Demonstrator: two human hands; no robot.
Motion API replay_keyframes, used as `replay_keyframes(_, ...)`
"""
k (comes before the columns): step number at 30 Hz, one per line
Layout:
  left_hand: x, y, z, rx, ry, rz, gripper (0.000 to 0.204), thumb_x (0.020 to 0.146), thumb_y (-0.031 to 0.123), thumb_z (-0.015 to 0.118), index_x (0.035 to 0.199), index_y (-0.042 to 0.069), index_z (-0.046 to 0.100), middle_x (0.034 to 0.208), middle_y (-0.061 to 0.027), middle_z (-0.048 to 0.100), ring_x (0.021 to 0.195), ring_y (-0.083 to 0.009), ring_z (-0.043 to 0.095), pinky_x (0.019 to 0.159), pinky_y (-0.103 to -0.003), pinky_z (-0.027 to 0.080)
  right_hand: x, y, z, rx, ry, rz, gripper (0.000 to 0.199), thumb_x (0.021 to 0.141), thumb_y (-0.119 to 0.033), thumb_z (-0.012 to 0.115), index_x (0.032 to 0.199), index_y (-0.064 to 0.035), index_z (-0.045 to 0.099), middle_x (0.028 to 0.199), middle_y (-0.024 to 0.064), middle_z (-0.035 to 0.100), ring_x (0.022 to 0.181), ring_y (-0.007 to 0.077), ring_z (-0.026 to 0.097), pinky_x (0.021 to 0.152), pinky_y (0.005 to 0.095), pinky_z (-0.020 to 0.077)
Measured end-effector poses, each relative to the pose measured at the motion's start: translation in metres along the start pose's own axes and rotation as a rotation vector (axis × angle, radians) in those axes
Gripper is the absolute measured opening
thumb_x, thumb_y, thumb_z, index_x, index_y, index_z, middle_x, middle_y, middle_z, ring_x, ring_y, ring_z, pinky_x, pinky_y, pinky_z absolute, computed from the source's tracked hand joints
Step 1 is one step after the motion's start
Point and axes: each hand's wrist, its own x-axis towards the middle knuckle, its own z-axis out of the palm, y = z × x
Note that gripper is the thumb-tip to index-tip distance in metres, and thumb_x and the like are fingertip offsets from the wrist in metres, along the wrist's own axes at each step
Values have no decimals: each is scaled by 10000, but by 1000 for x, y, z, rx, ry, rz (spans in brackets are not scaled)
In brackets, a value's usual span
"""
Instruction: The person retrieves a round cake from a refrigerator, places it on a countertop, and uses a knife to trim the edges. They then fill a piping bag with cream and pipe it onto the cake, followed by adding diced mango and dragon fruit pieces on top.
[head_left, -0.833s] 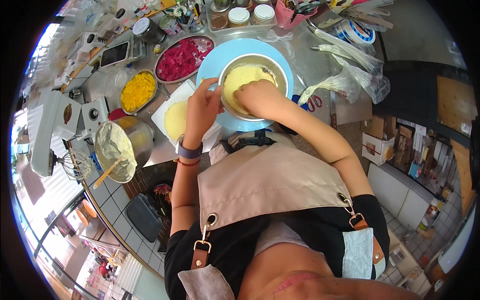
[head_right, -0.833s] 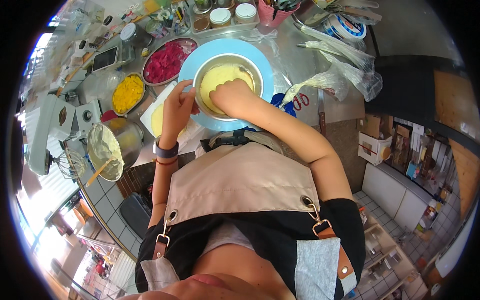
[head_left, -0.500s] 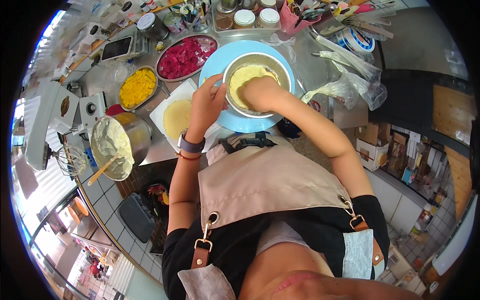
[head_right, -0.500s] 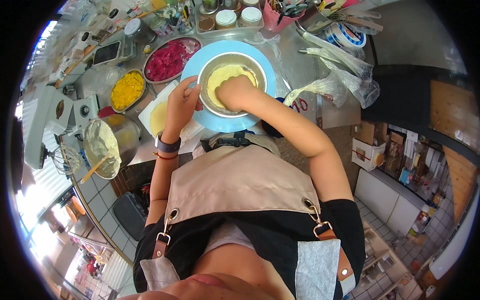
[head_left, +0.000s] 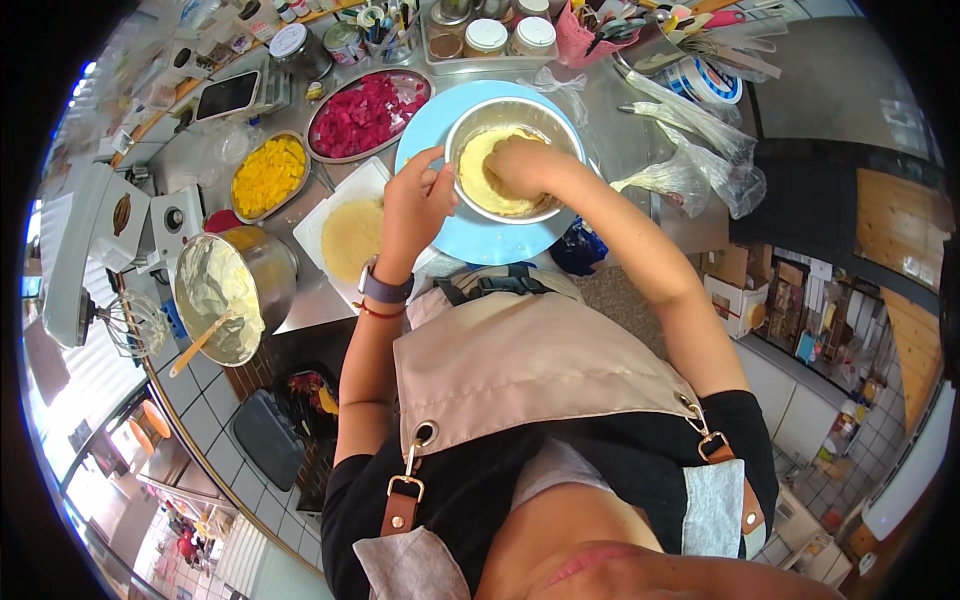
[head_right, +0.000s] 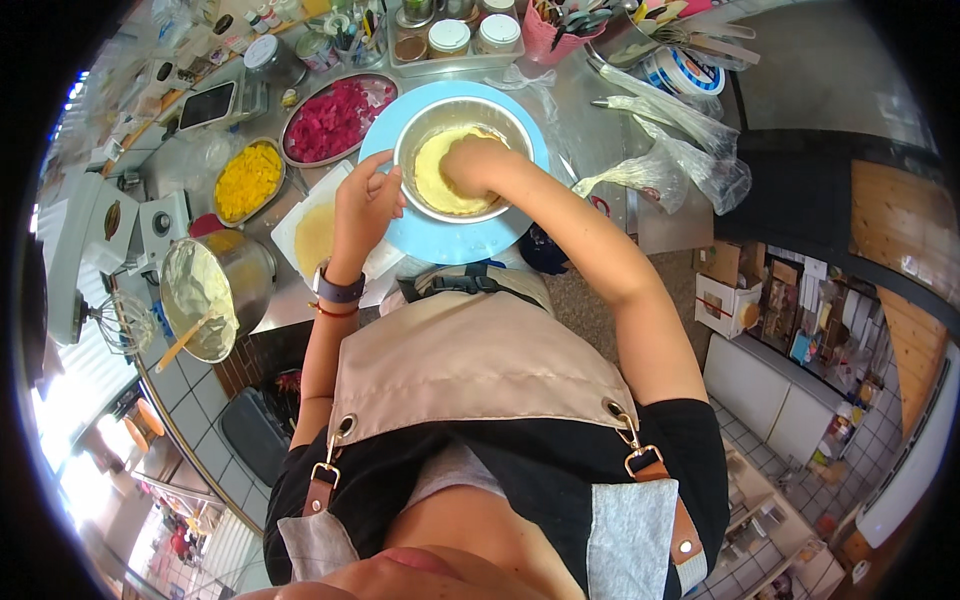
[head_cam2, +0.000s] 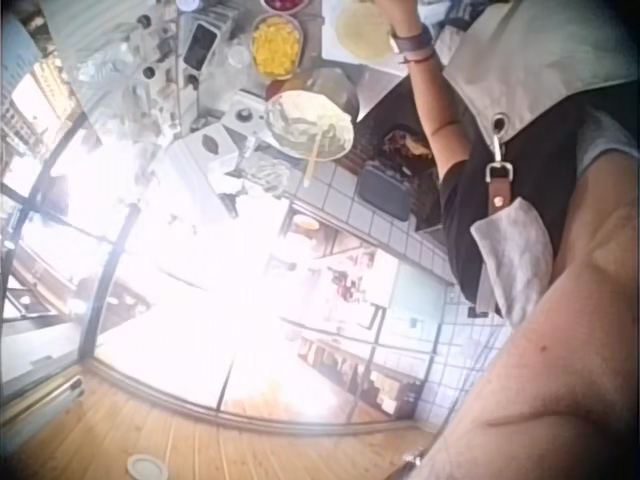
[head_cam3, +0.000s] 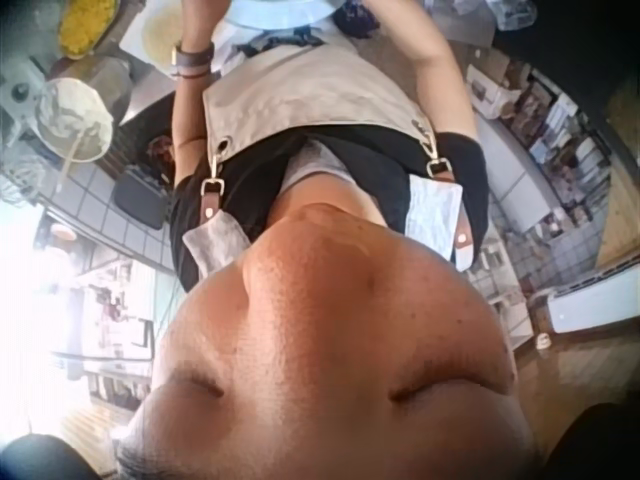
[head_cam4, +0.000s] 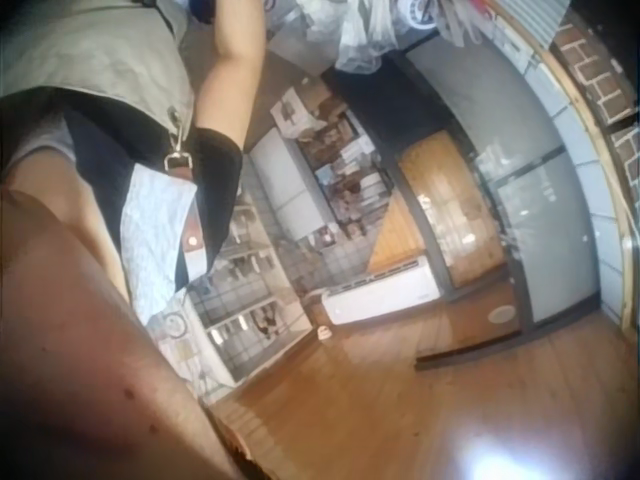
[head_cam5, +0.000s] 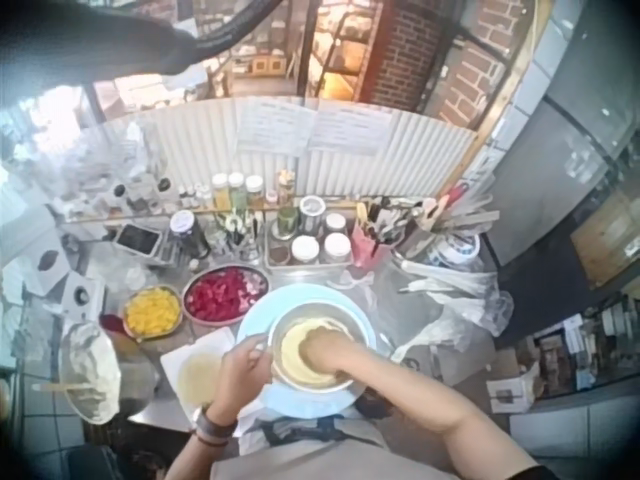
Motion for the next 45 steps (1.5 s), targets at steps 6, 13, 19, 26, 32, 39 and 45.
replay_keyframes(6,1,-4,-1,209,50,190,246,890,54,629,1123,-24,623,547,-88,551,457,-120,504,469,-282,397,4,-2,-1,12,124,59,227,824,-116,607,1007,-9,688,1001,188,697,928,324,684,752,414,546)
replay_keyframes(13,-5,-3,-4,209,24,157,250,861,43,636,1104,-17,634,558,-95,544,454,-170,499,479,-300,408,-9,-8,-19,-51,-47,38,240,894,-160,522,1085,-35,596,1032,188,671,931,365,665,764,457,529)
replay_keyframes(19,-2,0,2,216,37,200,257,860,34,633,1112,-16,628,565,-91,550,465,-158,516,486,-294,416,-15,-10,-17,-44,-22,83,250,907,-146,499,1084,-33,634,1040,182,682,925,342,677,757,439,538)
replay_keyframes(26,-5,3,8,107,28,40,272,888,49,617,1150,-22,603,605,-74,611,514,-101,585,504,-249,452,-20,-12,-1,7,-102,75,256,884,-144,521,1025,-50,713,1036,154,704,960,297,687,804,414,537)
replay_keyframes(32,-7,2,4,104,13,54,262,914,48,588,1155,-54,584,645,-63,625,530,-87,595,494,-232,454,-11,-10,-2,-59,259,24,281,901,-161,523,1138,-49,624,1218,156,605,1054,346,636,858,449,523)
replay_keyframes(39,-14,0,4,31,11,39,249,925,24,568,1163,-53,567,666,-53,624,539,-80,590,493,-225,448,-89,-6,-35,210,419,-89,177,876,-113,527,1033,-66,592,994,134,642,917,301,645,765,423,508)
replay_keyframes(45,-21,-4,8,-26,51,-2,266,936,51,572,1183,-47,559,689,-45,621,569,-76,587,509,-216,452,-152,42,-14,772,830,156,164,924,-78,510,1052,-53,608,741,113,628,650,203,590,613,327,457)
